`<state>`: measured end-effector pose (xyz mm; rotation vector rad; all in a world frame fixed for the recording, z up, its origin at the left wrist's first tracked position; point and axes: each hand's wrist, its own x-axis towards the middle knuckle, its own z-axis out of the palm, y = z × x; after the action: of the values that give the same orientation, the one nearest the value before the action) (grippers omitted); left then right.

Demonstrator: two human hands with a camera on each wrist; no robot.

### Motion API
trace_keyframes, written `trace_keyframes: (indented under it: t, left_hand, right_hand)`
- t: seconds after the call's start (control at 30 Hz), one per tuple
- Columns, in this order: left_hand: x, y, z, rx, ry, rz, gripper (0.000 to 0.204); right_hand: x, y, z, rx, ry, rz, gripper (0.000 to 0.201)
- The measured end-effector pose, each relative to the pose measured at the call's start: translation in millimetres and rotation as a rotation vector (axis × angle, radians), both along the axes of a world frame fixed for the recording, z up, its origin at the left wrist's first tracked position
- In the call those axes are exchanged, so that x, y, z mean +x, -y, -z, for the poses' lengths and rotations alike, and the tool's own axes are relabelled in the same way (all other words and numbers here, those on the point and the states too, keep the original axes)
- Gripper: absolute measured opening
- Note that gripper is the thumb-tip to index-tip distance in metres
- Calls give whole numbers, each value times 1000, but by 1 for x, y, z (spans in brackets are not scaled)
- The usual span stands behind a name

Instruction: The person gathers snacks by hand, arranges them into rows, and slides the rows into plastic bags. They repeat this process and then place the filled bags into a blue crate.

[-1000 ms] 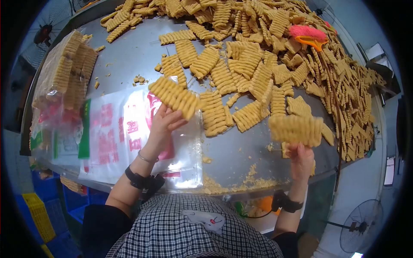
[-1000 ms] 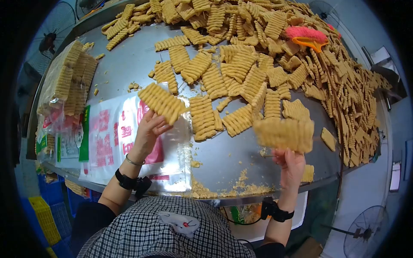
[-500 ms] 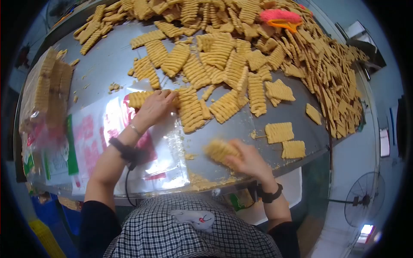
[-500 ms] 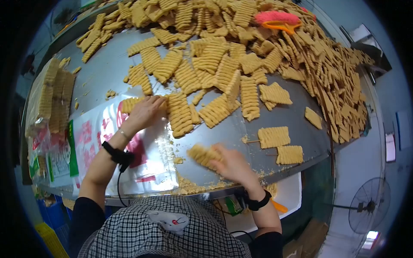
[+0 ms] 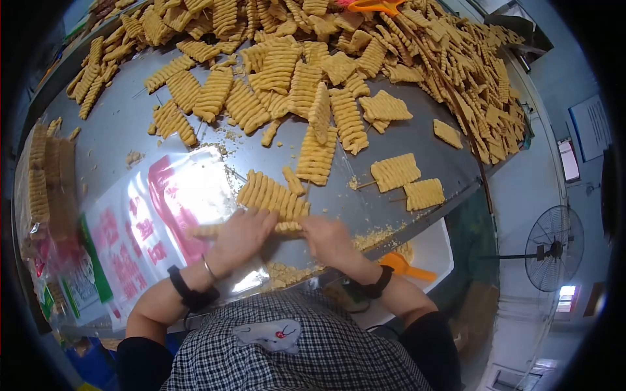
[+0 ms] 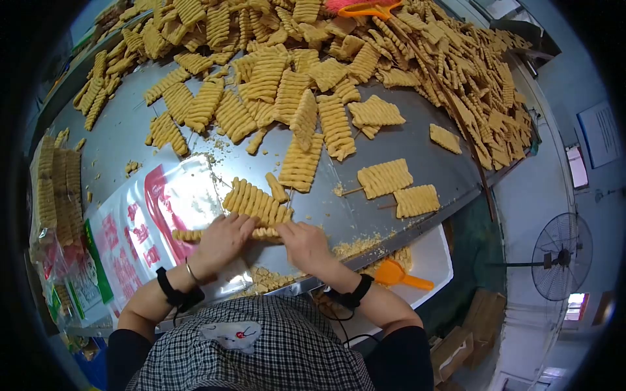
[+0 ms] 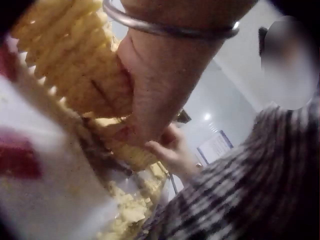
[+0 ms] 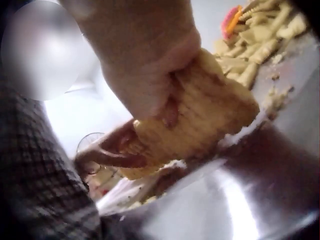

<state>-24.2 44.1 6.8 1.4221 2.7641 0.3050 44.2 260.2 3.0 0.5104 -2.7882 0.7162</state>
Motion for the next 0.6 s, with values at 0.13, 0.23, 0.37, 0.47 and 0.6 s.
trace_keyframes:
  t: [0.13,0.23,0.37,0.47,0.6]
  left_hand:
    - [-56,-15,9,117,23,22,18]
    - [-71,-25,-14,200,-121,-9,16]
    - [-48,-17,-4,143,-73,-58,15]
    - [-22,-5,17,112,-96,29,21]
    - [-17,-1,14,70,-18,17,24]
  right_hand:
    - [-44,-8,2,-41,-115,32,25]
    - [-64,-5,-5,-81,-134,75,24]
    - [-55,-3,-6,-85,-74,73,23]
    - [-42,-4,-5,46,31,-91,27]
    - [-27,-59,-48,-38,35,105,28]
